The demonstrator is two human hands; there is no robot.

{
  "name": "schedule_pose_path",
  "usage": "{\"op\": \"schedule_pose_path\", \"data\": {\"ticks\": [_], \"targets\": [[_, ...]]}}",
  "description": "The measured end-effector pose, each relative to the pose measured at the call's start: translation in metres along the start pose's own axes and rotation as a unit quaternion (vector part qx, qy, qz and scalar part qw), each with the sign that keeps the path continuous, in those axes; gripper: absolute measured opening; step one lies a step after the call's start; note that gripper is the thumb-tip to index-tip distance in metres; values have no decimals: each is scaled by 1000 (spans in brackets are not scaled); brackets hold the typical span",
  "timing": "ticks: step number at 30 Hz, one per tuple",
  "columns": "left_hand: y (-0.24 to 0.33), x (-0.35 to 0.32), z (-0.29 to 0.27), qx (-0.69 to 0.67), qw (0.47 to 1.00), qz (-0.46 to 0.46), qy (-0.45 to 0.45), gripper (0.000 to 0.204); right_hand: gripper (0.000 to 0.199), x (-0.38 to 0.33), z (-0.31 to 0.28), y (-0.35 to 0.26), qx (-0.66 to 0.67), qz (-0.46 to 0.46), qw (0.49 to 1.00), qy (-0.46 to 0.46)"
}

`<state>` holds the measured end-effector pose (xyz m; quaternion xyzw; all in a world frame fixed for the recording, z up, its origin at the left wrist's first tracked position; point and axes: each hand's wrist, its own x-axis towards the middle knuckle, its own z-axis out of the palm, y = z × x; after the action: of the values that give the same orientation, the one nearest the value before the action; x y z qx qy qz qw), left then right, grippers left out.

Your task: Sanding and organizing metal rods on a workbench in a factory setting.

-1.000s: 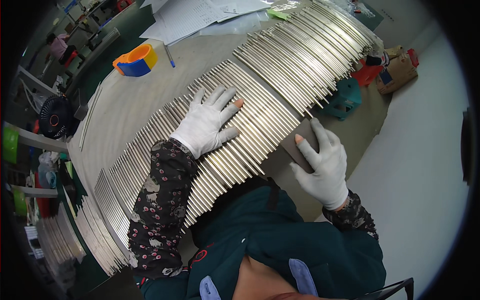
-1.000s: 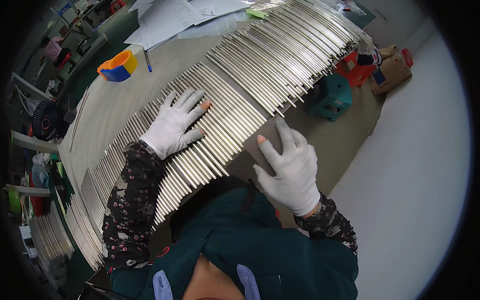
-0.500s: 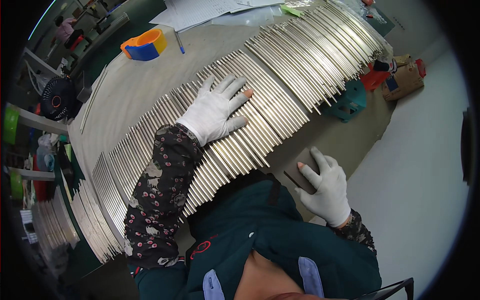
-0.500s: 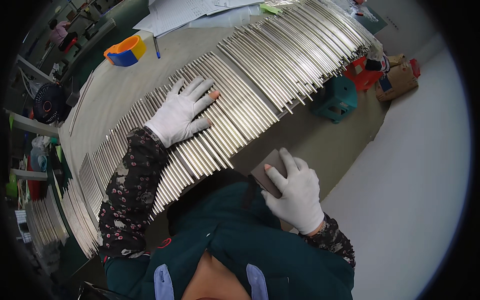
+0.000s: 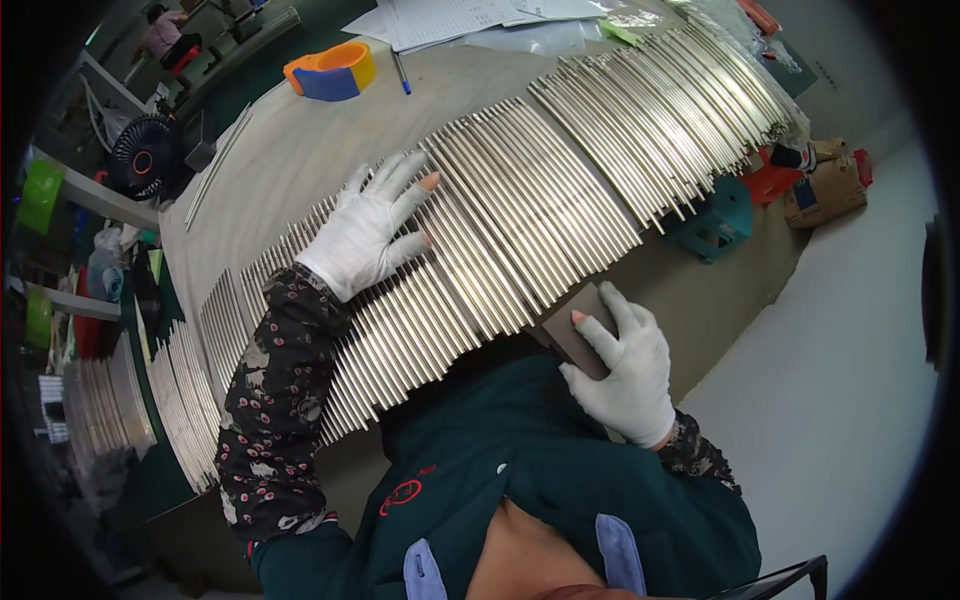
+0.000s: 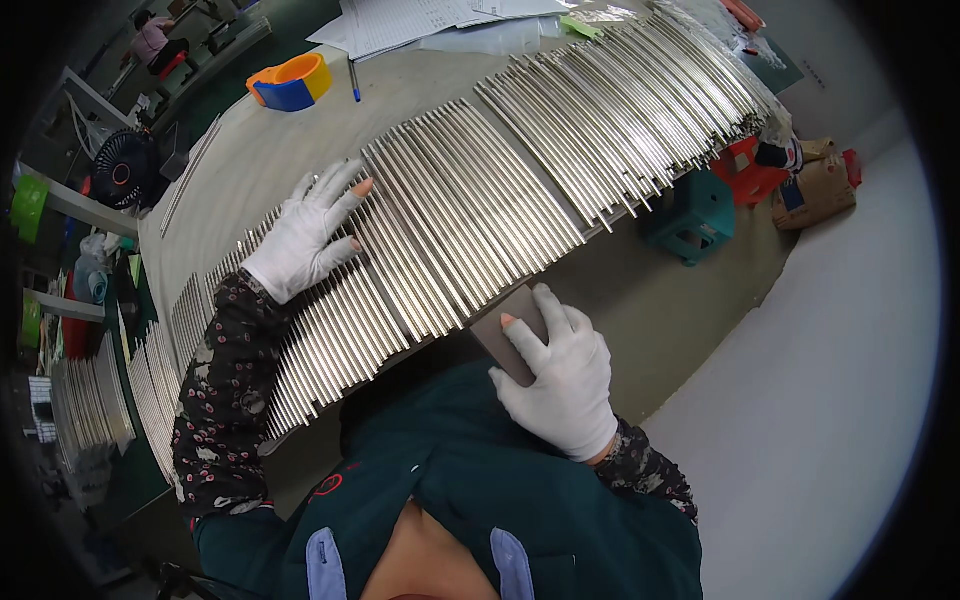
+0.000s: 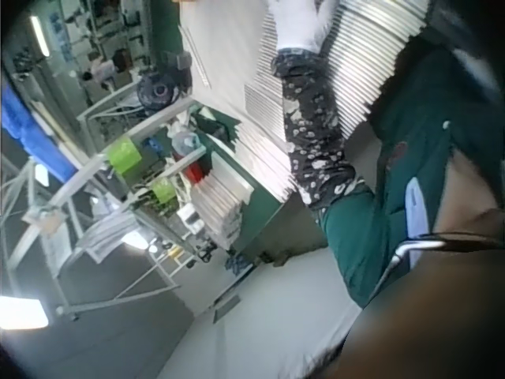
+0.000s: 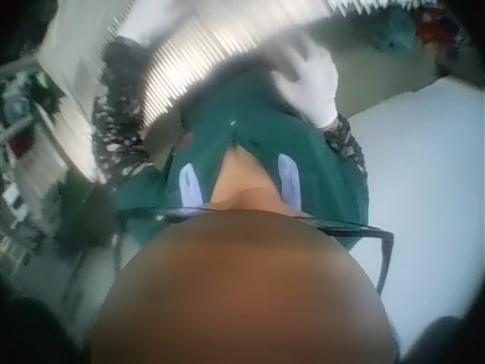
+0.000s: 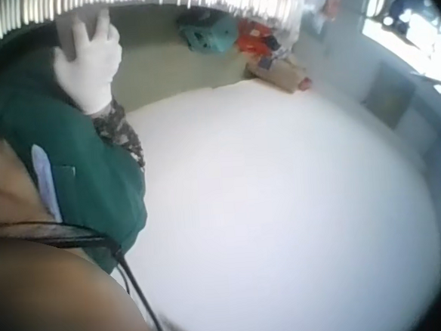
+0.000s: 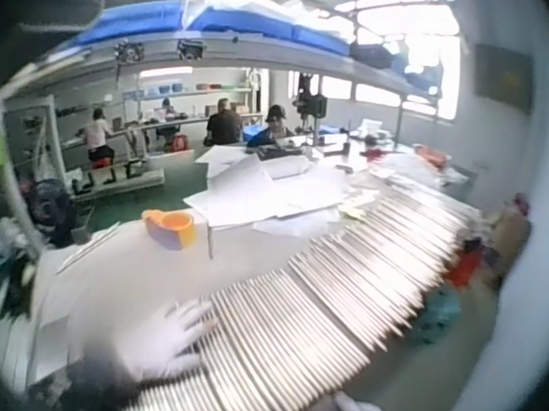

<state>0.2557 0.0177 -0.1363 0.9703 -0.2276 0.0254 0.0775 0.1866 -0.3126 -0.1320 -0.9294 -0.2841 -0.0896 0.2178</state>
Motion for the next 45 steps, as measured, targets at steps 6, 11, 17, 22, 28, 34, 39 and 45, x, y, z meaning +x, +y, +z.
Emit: {"op": "schedule_pose_path", "data": {"ticks": [6, 11, 17, 22, 28, 34, 39, 45], "targets": [[29, 28, 10, -7, 996, 86, 15, 71, 57, 2, -13, 9, -29, 13, 997, 76], [36, 30, 17, 35, 994, 106, 10, 66, 57, 14, -8, 9, -45, -1, 994, 97], [40, 31, 12, 41, 994, 96, -10, 66, 49, 49, -4, -10, -121, -19, 992, 42], [39, 31, 17, 46, 994, 94, -13, 68, 52, 30, -11, -5, -128, -26, 991, 7], [36, 32, 19, 35, 994, 105, 11, 69, 51, 54, -1, -15, -151, -15, 988, 27], [35, 30, 22, 33, 993, 111, 14, 67, 55, 0, -25, 8, -118, -3, 993, -29], [35, 27, 18, 29, 994, 109, 7, 69, 55, 10, -25, 1, -85, 8, 995, 46], [37, 24, 17, 43, 994, 101, -2, 68, 53, 28, -13, 1, -89, -21, 995, 41]]}}
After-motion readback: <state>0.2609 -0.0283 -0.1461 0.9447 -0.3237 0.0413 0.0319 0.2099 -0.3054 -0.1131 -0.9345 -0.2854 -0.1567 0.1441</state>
